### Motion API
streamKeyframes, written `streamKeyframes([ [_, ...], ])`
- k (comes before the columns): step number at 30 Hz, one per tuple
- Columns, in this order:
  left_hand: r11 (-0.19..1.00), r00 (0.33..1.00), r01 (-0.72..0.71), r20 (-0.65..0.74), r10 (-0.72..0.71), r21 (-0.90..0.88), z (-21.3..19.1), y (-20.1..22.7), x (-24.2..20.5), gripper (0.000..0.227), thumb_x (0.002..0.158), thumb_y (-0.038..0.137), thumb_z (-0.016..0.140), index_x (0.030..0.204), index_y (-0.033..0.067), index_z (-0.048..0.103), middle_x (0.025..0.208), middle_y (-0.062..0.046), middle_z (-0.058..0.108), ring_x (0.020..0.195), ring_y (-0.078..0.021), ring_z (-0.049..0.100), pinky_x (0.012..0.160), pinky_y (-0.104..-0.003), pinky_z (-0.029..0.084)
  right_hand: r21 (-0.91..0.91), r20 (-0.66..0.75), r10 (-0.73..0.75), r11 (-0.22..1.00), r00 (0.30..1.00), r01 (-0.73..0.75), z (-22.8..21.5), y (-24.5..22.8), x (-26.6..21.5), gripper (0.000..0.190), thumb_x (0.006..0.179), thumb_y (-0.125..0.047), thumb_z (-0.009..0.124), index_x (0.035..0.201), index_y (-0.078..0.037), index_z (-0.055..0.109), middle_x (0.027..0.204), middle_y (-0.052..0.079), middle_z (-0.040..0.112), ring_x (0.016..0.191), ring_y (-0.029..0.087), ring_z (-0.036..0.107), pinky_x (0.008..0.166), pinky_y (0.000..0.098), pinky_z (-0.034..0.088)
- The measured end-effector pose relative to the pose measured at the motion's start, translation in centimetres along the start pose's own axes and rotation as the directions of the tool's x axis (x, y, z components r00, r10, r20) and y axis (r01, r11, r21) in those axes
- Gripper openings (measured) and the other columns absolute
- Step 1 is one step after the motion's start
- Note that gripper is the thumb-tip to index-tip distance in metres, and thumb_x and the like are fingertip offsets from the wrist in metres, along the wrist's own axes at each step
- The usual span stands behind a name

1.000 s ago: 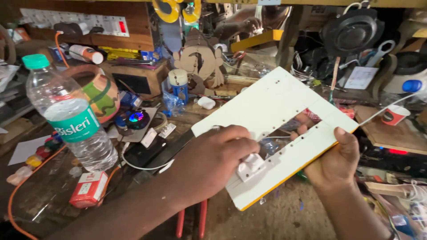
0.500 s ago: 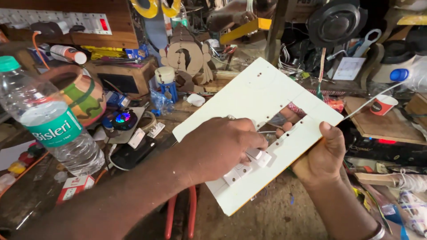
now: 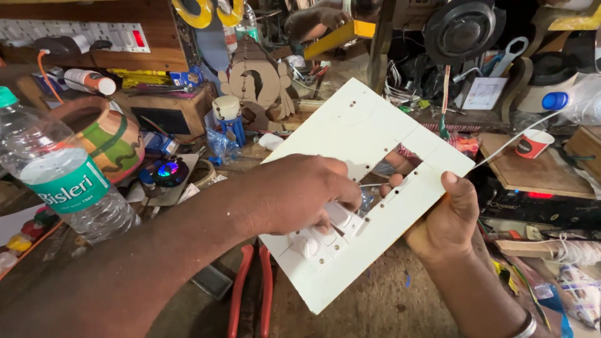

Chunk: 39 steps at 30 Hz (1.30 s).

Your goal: Assembling and wiring electrical switches and a faceplate into a wooden enclosure.

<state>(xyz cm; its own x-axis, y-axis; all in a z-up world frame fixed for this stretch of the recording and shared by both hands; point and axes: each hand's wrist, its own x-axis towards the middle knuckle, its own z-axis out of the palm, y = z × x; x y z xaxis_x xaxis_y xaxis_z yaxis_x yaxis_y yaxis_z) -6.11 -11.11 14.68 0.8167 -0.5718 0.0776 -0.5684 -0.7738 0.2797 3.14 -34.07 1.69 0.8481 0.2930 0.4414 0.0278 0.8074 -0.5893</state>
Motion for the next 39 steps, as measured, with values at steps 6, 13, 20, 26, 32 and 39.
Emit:
streamKeyframes([
  [6,0.994,0.994,-0.108,-0.003,0.108,-0.030,1.5,-1.0,0.0,0.037,0.074,0.016,0.081,0.110,0.0164,0.077,0.103,-0.004,0.068,0.094,-0.0220,0.070,0.082,-0.037,0.056,-0.012,-0.004,0.011,1.000,1.000,-0.011,0.3,0.1,-0.1,0.073,0.084,-0.038,0.074,0.145,-0.003,0.056,0.127,0.022,0.068,0.096,0.025,0.070,0.093,0.0486,0.055],
  [13,0.999,0.998,-0.022,-0.063,0.019,-0.043,2.0,-0.5,-1.4,0.031,0.081,0.025,0.078,0.112,0.0191,0.077,0.102,-0.005,0.065,0.094,-0.0221,0.069,0.081,-0.039,0.055,-0.030,-0.016,0.006,1.000,1.000,-0.006,0.3,0.0,0.0,0.075,0.083,-0.039,0.075,0.146,-0.003,0.055,0.127,0.022,0.068,0.094,0.024,0.070,0.093,0.0488,0.056],
  [20,0.999,0.982,-0.048,-0.184,0.048,0.007,3.1,-0.7,-2.3,0.032,0.083,0.021,0.078,0.115,0.0166,0.076,0.107,-0.007,0.064,0.098,-0.0248,0.067,0.085,-0.039,0.054,-0.040,-0.015,-0.005,0.999,1.000,0.005,0.4,0.1,0.1,0.074,0.084,-0.039,0.075,0.146,-0.003,0.056,0.126,0.022,0.068,0.095,0.024,0.070,0.092,0.0479,0.056],
  [26,0.995,0.958,-0.095,-0.274,0.085,-0.022,3.7,-0.7,-3.0,0.047,0.083,0.029,0.079,0.128,0.0174,0.071,0.118,-0.008,0.061,0.105,-0.0273,0.062,0.090,-0.041,0.051,-0.067,-0.038,-0.055,0.996,0.998,0.053,-0.1,-0.5,0.6,0.073,0.084,-0.039,0.075,0.145,-0.003,0.056,0.124,0.021,0.069,0.095,0.024,0.069,0.092,0.0480,0.056],
  [32,0.974,0.640,0.006,-0.749,0.170,0.227,8.5,-2.8,-3.5,0.063,0.091,0.047,0.075,0.138,0.0083,0.059,0.131,-0.015,0.056,0.122,-0.0289,0.055,0.102,-0.045,0.046,0.023,-0.024,-0.110,0.994,0.994,0.111,-2.7,-1.8,1.4,0.061,0.091,-0.037,0.074,0.140,-0.003,0.060,0.123,0.019,0.069,0.104,0.024,0.070,0.101,0.0445,0.054],
  [39,0.290,0.618,-0.048,-0.257,-0.743,-0.956,13.1,-4.0,-2.1,0.059,0.092,0.053,0.056,0.126,0.0051,0.061,0.110,-0.008,0.066,0.094,-0.0097,0.058,0.076,-0.029,0.049,0.096,-0.026,-0.136,0.986,0.990,0.138,-3.9,-1.4,2.0,0.050,0.094,-0.035,0.074,0.130,-0.003,0.059,0.123,0.017,0.069,0.103,0.023,0.068,0.101,0.0411,0.051],
])
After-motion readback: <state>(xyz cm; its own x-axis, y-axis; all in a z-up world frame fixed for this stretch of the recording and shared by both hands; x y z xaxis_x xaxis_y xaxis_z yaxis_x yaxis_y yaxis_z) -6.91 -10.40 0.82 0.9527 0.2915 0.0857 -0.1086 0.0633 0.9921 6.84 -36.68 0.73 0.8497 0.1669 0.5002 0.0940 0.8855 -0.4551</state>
